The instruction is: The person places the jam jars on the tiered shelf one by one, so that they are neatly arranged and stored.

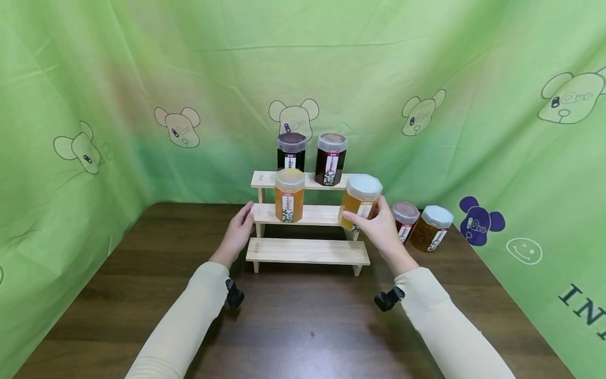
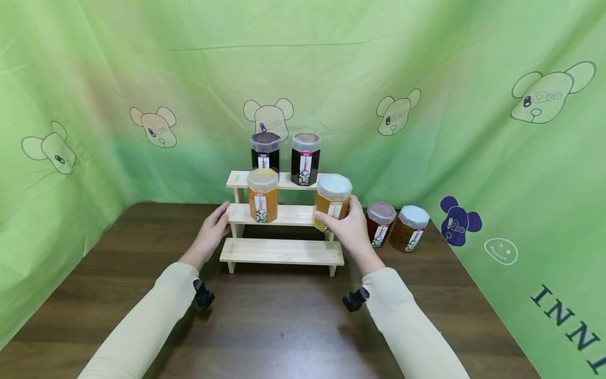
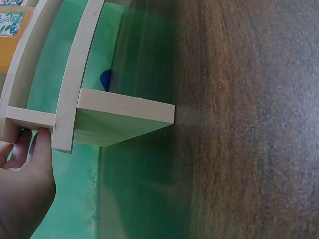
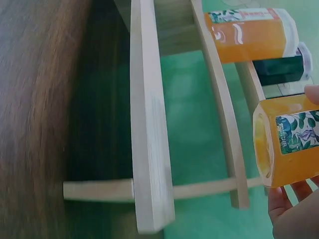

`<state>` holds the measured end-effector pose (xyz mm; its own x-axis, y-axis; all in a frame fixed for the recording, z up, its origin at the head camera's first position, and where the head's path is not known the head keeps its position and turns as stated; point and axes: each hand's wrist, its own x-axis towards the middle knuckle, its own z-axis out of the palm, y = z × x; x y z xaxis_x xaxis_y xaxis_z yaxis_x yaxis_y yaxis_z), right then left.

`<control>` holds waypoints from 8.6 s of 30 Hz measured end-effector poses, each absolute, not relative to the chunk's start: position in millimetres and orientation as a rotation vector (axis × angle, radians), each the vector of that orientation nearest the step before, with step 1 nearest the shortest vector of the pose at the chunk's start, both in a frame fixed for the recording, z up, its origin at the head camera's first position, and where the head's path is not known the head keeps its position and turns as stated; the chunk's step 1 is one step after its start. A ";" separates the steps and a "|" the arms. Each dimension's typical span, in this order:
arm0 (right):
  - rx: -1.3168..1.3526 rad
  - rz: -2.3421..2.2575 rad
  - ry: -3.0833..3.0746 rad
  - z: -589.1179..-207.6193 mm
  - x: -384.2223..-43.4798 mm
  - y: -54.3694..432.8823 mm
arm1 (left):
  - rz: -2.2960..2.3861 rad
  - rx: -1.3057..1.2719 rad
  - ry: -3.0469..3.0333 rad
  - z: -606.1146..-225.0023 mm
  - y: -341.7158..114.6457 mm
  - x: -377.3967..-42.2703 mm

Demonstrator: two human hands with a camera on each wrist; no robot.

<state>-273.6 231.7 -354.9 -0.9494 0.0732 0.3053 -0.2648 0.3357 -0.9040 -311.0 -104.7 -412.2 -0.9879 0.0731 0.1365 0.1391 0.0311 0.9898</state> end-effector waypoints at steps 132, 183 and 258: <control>-0.070 1.265 -2.521 -360.3 -293.9 345.7 | -2.175 -0.248 -2.201 -410.8 -105.5 -309.1; -0.208 1.387 -2.690 -425.5 -302.6 352.0 | -2.195 -0.202 -2.212 -410.8 -104.2 -309.6; 0.085 1.065 -2.473 -375.3 -238.2 304.1 | -2.148 -0.235 -2.240 -412.0 -104.2 -310.2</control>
<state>-238.2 304.1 -375.3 -0.8997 0.1159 0.4209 -0.2261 0.7010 -0.6763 -310.2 -104.2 -412.0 -0.9882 0.0884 0.1251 0.1287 0.0363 0.9910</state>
